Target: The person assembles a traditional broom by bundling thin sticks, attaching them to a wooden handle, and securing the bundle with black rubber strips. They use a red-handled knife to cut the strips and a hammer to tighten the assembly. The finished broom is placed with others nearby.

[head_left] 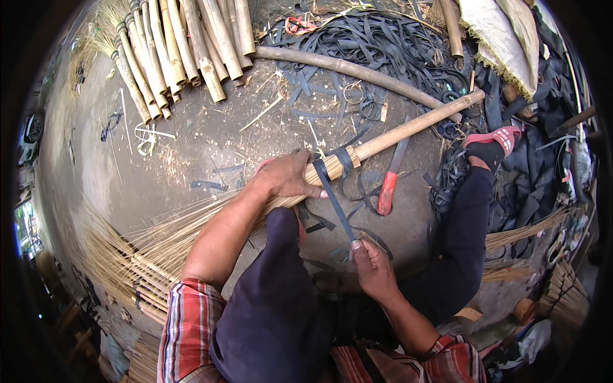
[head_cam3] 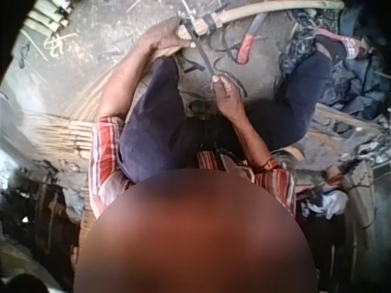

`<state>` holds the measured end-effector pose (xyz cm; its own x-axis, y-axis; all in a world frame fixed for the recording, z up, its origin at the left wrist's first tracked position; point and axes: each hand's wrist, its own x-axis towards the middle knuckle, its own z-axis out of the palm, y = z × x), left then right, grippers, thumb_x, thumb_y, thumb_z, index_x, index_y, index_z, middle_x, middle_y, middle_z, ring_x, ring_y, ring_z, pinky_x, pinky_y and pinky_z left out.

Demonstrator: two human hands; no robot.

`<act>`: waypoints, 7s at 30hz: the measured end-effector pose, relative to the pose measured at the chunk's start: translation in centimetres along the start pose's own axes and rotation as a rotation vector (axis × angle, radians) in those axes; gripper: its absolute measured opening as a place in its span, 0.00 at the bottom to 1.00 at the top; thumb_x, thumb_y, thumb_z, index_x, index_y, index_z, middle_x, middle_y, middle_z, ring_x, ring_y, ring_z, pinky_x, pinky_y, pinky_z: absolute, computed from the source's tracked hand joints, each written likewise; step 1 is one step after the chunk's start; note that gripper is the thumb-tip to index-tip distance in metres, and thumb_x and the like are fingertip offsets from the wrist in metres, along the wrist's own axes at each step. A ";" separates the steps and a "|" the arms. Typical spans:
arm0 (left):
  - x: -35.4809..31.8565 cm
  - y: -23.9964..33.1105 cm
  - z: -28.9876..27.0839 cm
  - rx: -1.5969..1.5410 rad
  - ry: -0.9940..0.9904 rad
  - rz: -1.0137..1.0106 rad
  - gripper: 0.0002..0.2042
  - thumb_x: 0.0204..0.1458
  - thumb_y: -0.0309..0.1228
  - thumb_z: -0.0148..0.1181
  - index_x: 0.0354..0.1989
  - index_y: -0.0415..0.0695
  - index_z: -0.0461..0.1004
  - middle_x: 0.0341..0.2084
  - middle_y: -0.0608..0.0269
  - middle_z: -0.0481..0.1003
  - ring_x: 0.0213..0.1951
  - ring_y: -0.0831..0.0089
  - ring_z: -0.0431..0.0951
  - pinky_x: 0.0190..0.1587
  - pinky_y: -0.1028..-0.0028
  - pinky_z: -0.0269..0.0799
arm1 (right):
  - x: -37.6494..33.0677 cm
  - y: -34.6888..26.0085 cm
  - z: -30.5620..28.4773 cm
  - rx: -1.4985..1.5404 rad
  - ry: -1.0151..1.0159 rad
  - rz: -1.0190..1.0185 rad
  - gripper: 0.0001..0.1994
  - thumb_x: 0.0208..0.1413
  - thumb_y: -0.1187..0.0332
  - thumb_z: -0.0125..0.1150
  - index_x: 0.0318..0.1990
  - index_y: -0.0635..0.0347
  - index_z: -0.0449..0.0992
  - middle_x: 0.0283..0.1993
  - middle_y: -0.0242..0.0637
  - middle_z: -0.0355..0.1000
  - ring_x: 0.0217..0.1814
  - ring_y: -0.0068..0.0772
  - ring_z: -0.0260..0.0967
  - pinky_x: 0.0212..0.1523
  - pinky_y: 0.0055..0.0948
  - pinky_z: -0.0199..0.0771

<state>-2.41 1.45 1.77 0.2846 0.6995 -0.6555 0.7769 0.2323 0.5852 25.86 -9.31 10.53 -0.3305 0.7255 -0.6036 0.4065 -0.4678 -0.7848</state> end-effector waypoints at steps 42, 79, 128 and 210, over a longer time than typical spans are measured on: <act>-3.5 2.0 0.1 -0.605 0.009 0.076 0.32 0.53 0.52 0.76 0.58 0.38 0.80 0.48 0.55 0.84 0.46 0.63 0.85 0.51 0.63 0.78 | 16.2 -1.2 -2.1 -0.870 -0.228 -0.154 0.13 0.62 0.63 0.64 0.48 0.61 0.80 0.47 0.53 0.80 0.49 0.61 0.79 0.49 0.59 0.75; -0.4 -0.5 4.3 -0.569 0.386 -0.162 0.49 0.42 0.55 0.83 0.63 0.28 0.67 0.52 0.33 0.80 0.56 0.50 0.82 0.58 0.61 0.77 | 14.4 4.3 3.5 -0.414 0.075 -0.351 0.10 0.72 0.62 0.53 0.47 0.61 0.69 0.39 0.60 0.75 0.44 0.70 0.74 0.44 0.60 0.71; -10.6 3.9 -7.9 0.318 0.896 0.384 0.23 0.48 0.30 0.74 0.54 0.42 0.77 0.39 0.55 0.83 0.43 0.54 0.84 0.50 0.60 0.79 | 20.1 -10.8 0.4 -0.950 0.060 -0.789 0.40 0.38 0.66 0.84 0.62 0.58 0.71 0.55 0.45 0.75 0.61 0.49 0.73 0.67 0.47 0.65; -6.2 -28.6 -13.8 -1.776 1.148 -0.131 0.38 0.67 0.42 0.55 0.81 0.47 0.46 0.83 0.52 0.41 0.81 0.48 0.45 0.73 0.38 0.61 | 12.9 11.6 -7.4 -0.450 0.048 0.031 0.22 0.71 0.61 0.60 0.63 0.69 0.74 0.49 0.53 0.82 0.52 0.47 0.81 0.56 0.40 0.77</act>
<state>-34.12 -0.23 -4.30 -0.6372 0.4696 -0.6111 -0.6698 0.0549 0.7405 32.61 -1.65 -5.30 -0.2773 0.7420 -0.6104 0.7491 -0.2309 -0.6210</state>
